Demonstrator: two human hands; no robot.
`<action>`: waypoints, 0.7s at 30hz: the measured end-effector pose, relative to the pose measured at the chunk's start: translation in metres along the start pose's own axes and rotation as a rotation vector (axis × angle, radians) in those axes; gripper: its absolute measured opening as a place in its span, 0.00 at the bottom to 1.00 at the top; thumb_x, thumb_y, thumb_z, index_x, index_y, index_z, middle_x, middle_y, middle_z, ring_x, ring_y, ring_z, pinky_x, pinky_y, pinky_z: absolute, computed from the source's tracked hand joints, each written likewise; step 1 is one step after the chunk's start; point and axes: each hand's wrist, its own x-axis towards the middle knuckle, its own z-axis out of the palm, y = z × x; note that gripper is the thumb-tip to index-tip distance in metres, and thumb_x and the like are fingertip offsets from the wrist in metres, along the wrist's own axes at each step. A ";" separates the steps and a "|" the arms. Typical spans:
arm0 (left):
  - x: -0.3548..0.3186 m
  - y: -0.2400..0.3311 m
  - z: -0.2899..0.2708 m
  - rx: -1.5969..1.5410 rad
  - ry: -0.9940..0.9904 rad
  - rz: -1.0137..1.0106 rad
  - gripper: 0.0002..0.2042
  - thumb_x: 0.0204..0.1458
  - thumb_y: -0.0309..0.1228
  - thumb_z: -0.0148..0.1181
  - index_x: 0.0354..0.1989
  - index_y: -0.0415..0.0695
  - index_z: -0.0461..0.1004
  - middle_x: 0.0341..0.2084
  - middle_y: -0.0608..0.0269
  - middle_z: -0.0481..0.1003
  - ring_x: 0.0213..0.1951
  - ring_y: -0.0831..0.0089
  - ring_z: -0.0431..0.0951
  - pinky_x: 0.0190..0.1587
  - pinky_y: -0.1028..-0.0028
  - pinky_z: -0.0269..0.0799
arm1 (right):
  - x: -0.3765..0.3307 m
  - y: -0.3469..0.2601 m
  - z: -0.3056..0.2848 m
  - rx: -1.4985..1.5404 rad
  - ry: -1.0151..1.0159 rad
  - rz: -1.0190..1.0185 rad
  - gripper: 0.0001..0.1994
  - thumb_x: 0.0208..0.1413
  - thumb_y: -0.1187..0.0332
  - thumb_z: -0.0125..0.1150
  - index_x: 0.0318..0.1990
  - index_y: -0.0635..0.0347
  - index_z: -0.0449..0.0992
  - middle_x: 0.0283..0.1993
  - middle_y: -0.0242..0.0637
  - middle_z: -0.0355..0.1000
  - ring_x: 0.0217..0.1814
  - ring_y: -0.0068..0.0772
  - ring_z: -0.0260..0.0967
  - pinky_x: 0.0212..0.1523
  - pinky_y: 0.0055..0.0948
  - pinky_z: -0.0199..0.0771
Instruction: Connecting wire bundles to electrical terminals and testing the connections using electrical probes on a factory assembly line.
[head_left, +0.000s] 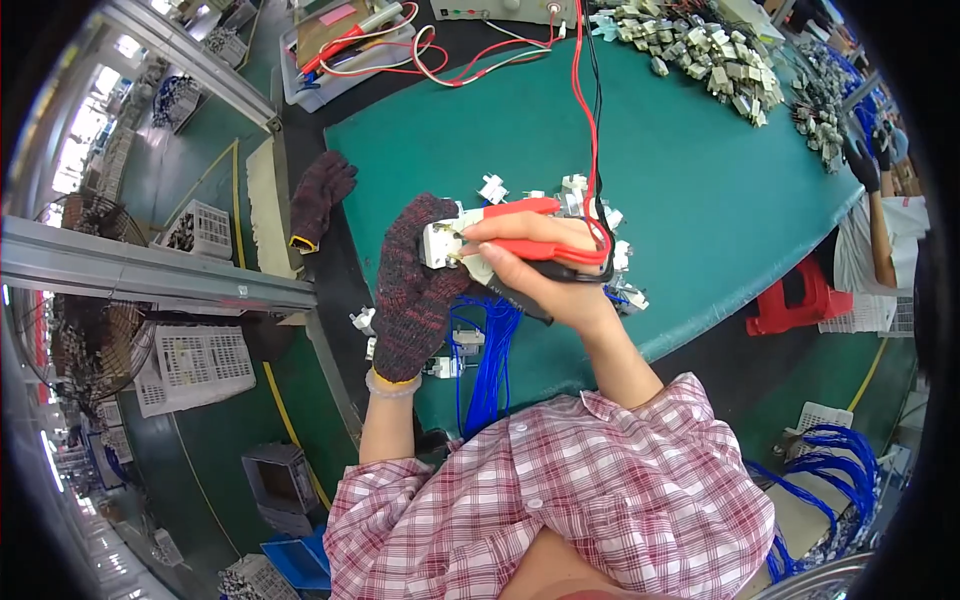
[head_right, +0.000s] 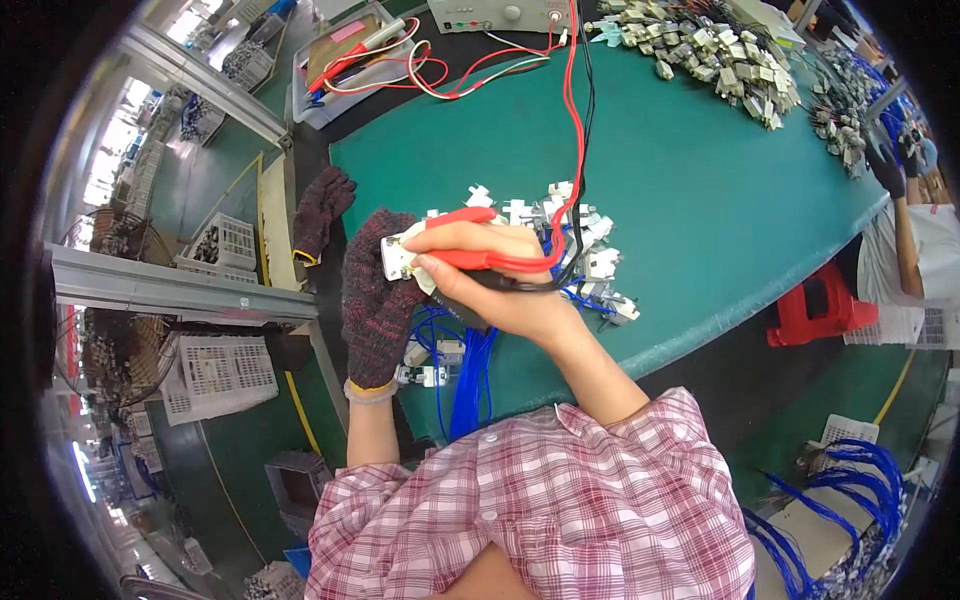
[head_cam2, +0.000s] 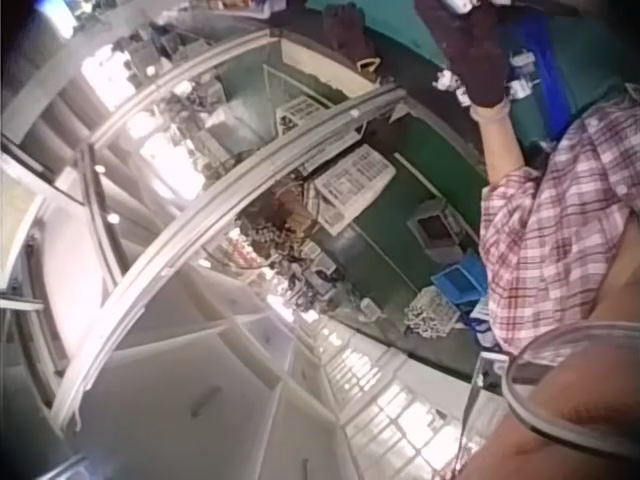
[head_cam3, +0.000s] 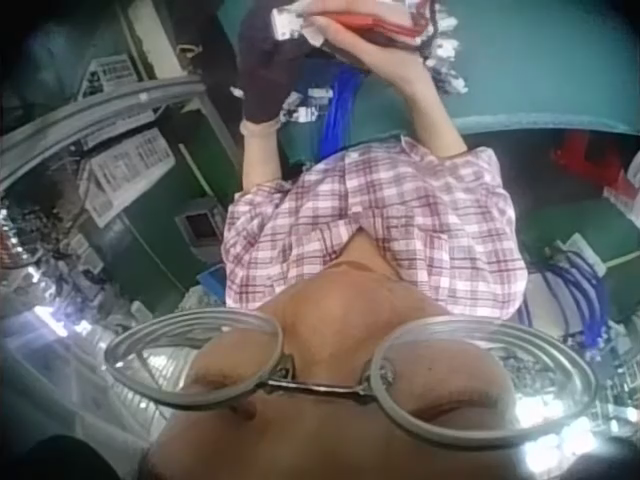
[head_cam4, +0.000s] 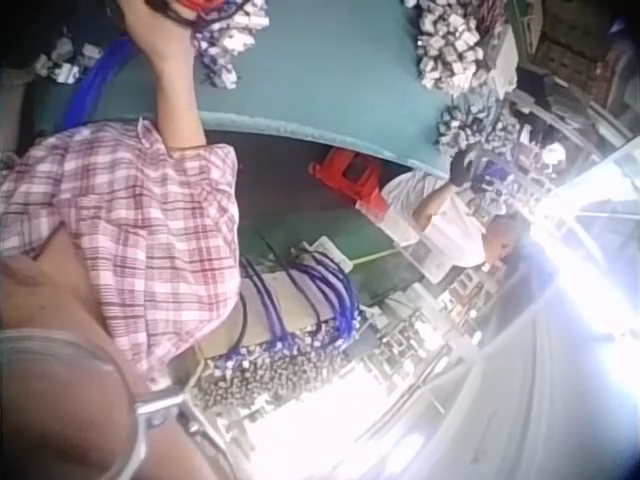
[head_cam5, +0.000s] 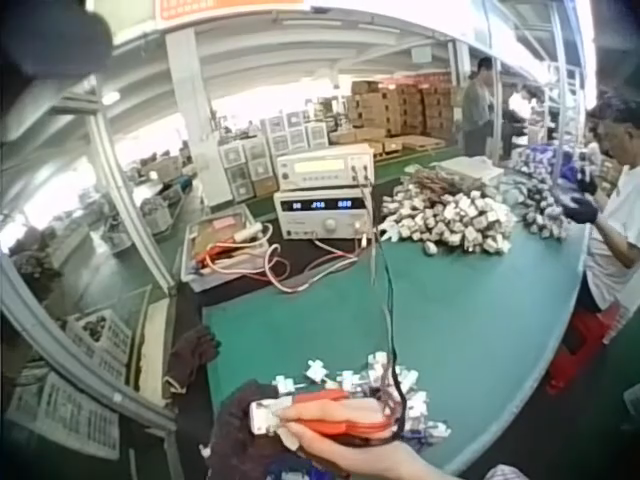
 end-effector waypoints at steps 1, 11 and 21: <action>0.000 -0.001 0.000 0.066 -0.006 0.041 0.29 0.49 0.21 0.62 0.61 0.40 0.59 0.55 0.57 0.66 0.56 0.67 0.67 0.57 0.69 0.66 | 0.000 0.000 -0.001 -0.066 -0.019 -0.047 0.09 0.53 0.75 0.60 0.42 0.64 0.78 0.34 0.37 0.78 0.37 0.26 0.76 0.40 0.25 0.75; -0.010 0.003 0.003 0.292 0.061 0.135 0.26 0.55 0.31 0.58 0.60 0.35 0.60 0.53 0.55 0.66 0.55 0.66 0.67 0.58 0.67 0.62 | -0.009 0.005 0.009 0.123 0.001 0.067 0.09 0.55 0.71 0.61 0.42 0.63 0.78 0.39 0.38 0.77 0.41 0.26 0.75 0.43 0.26 0.74; -0.032 -0.005 0.009 0.303 0.206 0.145 0.24 0.54 0.29 0.58 0.59 0.36 0.61 0.52 0.52 0.66 0.53 0.63 0.68 0.56 0.66 0.63 | -0.016 0.012 0.016 0.224 -0.002 0.112 0.08 0.54 0.72 0.61 0.40 0.63 0.78 0.38 0.39 0.77 0.37 0.29 0.76 0.39 0.26 0.75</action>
